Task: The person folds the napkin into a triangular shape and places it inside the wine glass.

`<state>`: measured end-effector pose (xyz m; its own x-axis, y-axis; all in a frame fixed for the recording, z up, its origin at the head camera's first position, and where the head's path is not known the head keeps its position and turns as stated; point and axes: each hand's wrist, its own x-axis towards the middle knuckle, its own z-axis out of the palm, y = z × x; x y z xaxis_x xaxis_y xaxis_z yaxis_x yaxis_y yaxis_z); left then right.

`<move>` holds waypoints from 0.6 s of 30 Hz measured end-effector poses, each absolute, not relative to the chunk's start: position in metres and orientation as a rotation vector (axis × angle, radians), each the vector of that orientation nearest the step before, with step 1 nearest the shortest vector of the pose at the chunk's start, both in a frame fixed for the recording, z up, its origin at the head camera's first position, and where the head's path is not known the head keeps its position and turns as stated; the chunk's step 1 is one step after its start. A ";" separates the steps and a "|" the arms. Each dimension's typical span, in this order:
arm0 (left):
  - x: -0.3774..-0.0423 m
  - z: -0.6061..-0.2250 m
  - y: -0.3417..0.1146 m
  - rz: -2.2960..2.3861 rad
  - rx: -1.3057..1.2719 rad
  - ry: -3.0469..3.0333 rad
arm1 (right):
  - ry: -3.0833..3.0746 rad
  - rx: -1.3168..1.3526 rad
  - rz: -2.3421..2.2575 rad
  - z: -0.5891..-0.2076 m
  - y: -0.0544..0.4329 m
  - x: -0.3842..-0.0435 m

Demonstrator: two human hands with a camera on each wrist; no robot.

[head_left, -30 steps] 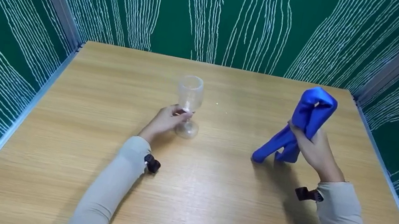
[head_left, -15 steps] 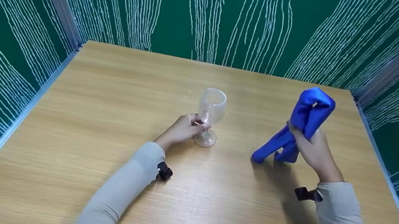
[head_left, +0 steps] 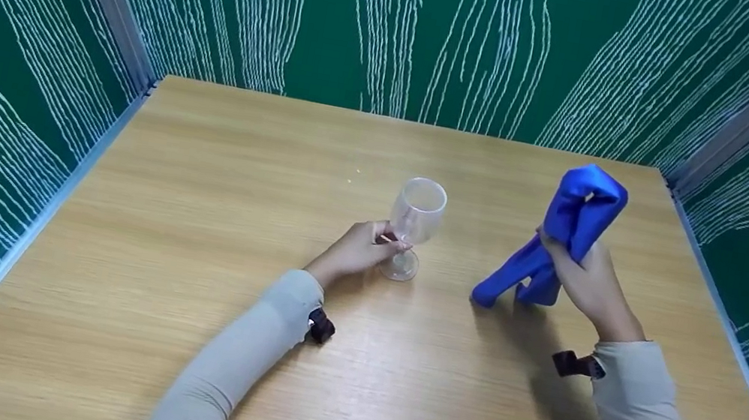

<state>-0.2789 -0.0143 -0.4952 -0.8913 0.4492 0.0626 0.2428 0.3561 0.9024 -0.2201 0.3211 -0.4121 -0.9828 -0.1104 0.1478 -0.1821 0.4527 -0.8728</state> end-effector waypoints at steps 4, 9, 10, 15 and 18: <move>-0.278 -0.498 -0.010 1.548 0.632 2.442 | -2.593 0.280 1.551 -0.413 0.320 -0.220; -0.276 -0.498 -0.008 1.550 0.633 2.437 | -2.609 0.285 1.596 -0.414 0.319 -0.218; -0.276 -0.498 -0.009 1.543 0.639 2.435 | -2.615 0.292 1.596 -0.414 0.319 -0.217; -0.277 -0.492 -0.017 1.477 0.707 2.415 | -2.659 0.348 1.542 -0.411 0.319 -0.216; -0.278 -0.484 -0.026 1.429 0.752 2.411 | -2.698 0.356 1.517 -0.409 0.319 -0.215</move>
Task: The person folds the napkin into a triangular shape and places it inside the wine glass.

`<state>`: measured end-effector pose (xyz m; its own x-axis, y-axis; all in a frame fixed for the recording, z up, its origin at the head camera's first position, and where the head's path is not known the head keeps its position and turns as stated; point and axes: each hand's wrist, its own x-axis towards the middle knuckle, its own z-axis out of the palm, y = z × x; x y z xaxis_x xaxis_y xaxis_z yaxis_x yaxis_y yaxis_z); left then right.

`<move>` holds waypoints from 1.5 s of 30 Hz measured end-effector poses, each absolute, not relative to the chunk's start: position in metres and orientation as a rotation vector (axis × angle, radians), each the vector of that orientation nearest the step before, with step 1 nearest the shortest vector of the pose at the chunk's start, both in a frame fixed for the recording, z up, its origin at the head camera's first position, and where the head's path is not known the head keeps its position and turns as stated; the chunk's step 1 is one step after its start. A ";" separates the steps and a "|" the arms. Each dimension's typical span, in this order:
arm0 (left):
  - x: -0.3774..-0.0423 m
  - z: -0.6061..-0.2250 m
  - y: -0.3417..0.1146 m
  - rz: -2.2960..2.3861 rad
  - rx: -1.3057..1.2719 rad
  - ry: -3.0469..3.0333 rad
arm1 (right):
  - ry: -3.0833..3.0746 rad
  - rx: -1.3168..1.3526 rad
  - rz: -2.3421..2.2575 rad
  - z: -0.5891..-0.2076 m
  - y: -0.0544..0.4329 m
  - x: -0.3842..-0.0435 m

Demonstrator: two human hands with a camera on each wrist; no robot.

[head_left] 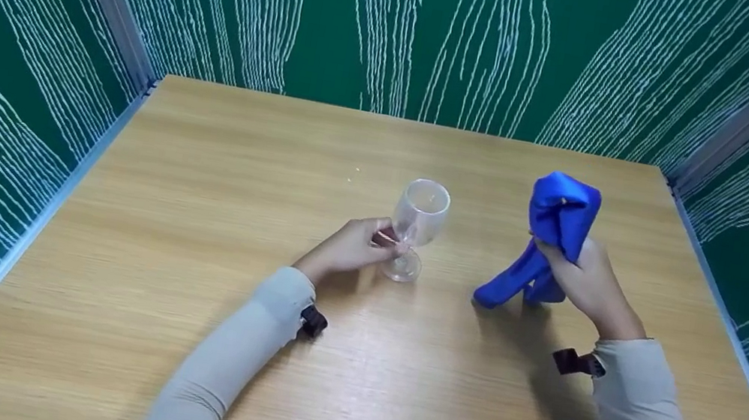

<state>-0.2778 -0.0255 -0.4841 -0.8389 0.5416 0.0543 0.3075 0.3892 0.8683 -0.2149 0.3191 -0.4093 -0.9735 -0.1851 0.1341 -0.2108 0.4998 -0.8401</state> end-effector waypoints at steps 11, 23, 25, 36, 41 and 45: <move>-0.273 -0.431 -0.060 1.117 0.855 2.633 | -2.759 0.468 1.283 -0.400 0.315 -0.215; -0.269 -0.395 -0.054 1.007 1.409 3.033 | -2.785 0.569 1.192 -0.395 0.308 -0.218; -0.266 -0.390 -0.047 0.971 1.630 3.091 | -2.776 0.605 1.175 -0.397 0.306 -0.220; -0.248 -0.364 -0.009 0.439 2.361 3.133 | -2.717 0.861 1.080 -0.409 0.292 -0.227; -0.247 -0.366 -0.003 0.226 2.463 3.157 | -2.744 0.906 1.071 -0.409 0.284 -0.228; -0.247 -0.365 -0.001 0.229 2.545 3.137 | -2.776 0.915 1.089 -0.408 0.281 -0.227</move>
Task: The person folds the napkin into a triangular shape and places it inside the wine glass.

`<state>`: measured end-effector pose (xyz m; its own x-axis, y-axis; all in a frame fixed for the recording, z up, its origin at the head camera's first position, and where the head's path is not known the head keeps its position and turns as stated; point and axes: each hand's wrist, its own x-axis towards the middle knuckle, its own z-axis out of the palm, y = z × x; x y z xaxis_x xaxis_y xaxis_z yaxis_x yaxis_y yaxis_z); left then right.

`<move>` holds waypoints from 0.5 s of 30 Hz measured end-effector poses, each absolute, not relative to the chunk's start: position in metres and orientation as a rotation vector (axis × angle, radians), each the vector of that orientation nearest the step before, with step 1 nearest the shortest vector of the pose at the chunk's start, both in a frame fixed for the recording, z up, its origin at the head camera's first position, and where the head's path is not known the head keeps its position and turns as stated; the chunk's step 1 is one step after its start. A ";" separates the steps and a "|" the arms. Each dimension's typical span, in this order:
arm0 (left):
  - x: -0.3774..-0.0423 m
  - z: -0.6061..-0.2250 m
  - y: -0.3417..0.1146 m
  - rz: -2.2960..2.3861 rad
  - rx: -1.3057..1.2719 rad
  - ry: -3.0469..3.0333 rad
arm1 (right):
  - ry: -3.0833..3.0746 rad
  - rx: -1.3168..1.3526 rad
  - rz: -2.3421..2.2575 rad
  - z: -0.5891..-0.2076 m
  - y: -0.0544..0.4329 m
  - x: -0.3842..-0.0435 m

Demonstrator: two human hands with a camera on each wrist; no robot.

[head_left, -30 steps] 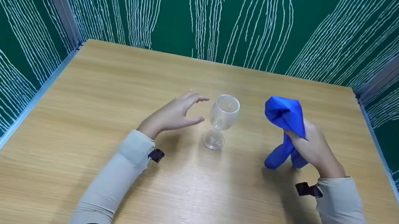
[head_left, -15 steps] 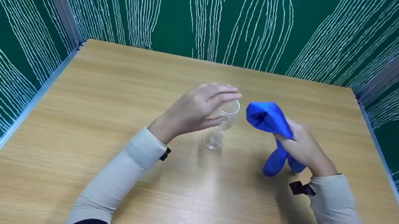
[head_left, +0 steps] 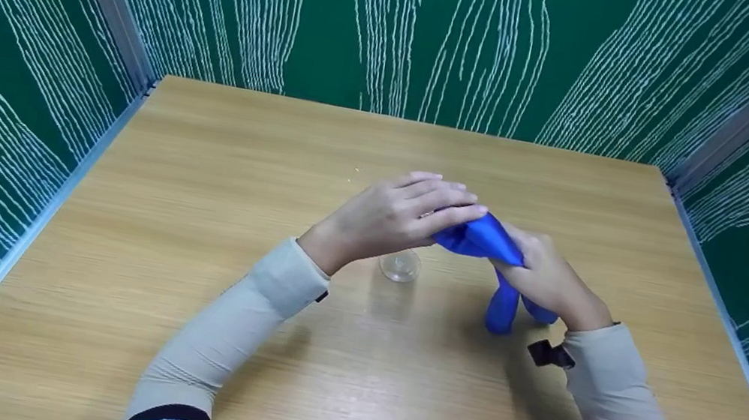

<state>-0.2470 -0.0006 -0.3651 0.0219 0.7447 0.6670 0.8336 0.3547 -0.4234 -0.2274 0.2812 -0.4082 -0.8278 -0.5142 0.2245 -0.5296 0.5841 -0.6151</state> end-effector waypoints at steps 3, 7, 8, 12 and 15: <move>-0.247 -0.365 0.000 -0.134 -1.423 -1.728 | -2.791 0.912 1.096 -0.407 0.281 -0.227; -0.246 -0.366 0.001 -0.141 -1.440 -1.743 | -2.806 0.903 1.066 -0.406 0.280 -0.227; -0.246 -0.367 0.001 -0.146 -1.443 -1.739 | -2.811 0.901 1.056 -0.406 0.280 -0.226; -0.244 -0.367 0.002 -0.184 -1.451 -1.698 | -2.842 0.877 1.030 -0.406 0.279 -0.226; -0.245 -0.367 0.002 -0.214 -1.453 -1.657 | -2.842 0.870 1.005 -0.406 0.279 -0.225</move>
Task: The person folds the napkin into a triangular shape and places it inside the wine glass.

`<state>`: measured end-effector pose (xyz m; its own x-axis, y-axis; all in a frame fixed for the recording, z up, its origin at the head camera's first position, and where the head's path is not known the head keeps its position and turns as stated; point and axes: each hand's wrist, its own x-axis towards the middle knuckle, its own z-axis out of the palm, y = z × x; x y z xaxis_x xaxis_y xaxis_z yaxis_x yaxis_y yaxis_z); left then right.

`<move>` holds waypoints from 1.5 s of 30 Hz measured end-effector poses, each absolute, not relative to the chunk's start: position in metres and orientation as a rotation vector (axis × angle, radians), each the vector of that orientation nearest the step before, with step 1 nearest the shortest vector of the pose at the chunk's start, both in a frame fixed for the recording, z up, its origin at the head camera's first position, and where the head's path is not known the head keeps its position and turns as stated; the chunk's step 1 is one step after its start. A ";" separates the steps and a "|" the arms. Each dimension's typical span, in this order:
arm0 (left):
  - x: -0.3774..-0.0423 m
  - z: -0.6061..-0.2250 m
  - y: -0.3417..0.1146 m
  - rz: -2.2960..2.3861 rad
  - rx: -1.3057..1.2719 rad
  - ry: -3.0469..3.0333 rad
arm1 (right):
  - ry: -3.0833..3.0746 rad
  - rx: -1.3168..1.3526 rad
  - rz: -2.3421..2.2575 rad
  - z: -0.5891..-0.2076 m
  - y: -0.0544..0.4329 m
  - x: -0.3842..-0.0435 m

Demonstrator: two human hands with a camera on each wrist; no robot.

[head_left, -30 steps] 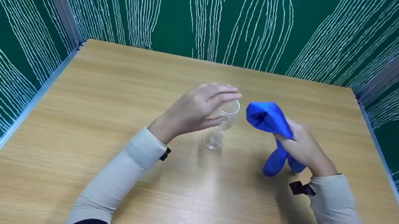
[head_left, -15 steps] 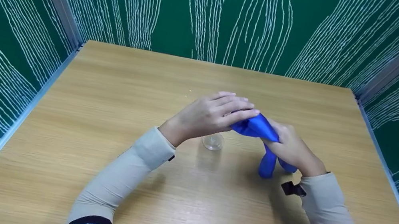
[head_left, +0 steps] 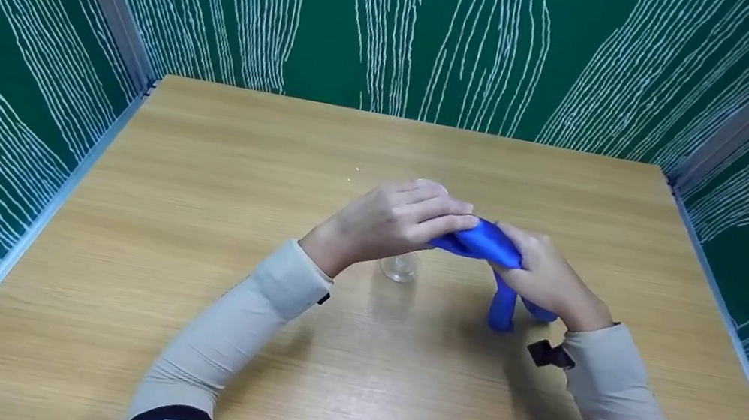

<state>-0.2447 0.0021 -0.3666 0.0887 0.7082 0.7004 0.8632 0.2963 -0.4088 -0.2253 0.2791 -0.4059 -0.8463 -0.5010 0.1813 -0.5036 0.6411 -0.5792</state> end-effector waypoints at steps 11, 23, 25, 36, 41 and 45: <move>-0.251 -0.371 0.004 -0.244 -1.470 -1.591 | -2.747 0.917 0.979 -0.407 0.279 -0.226; -0.255 -0.372 0.002 -0.340 -1.472 -1.603 | -2.533 0.905 0.981 -0.408 0.277 -0.216; -0.255 -0.373 0.002 -0.342 -1.466 -1.607 | -2.432 0.955 0.965 -0.407 0.275 -0.214; -0.257 -0.373 0.002 -0.330 -1.414 -1.654 | -2.104 1.238 1.044 -0.408 0.254 -0.191; -0.257 -0.373 0.002 -0.358 -1.404 -1.627 | -2.321 1.311 1.159 -0.424 0.242 -0.185; -0.256 -0.373 0.002 -0.375 -1.387 -1.606 | -2.582 1.217 1.306 -0.440 0.235 -0.187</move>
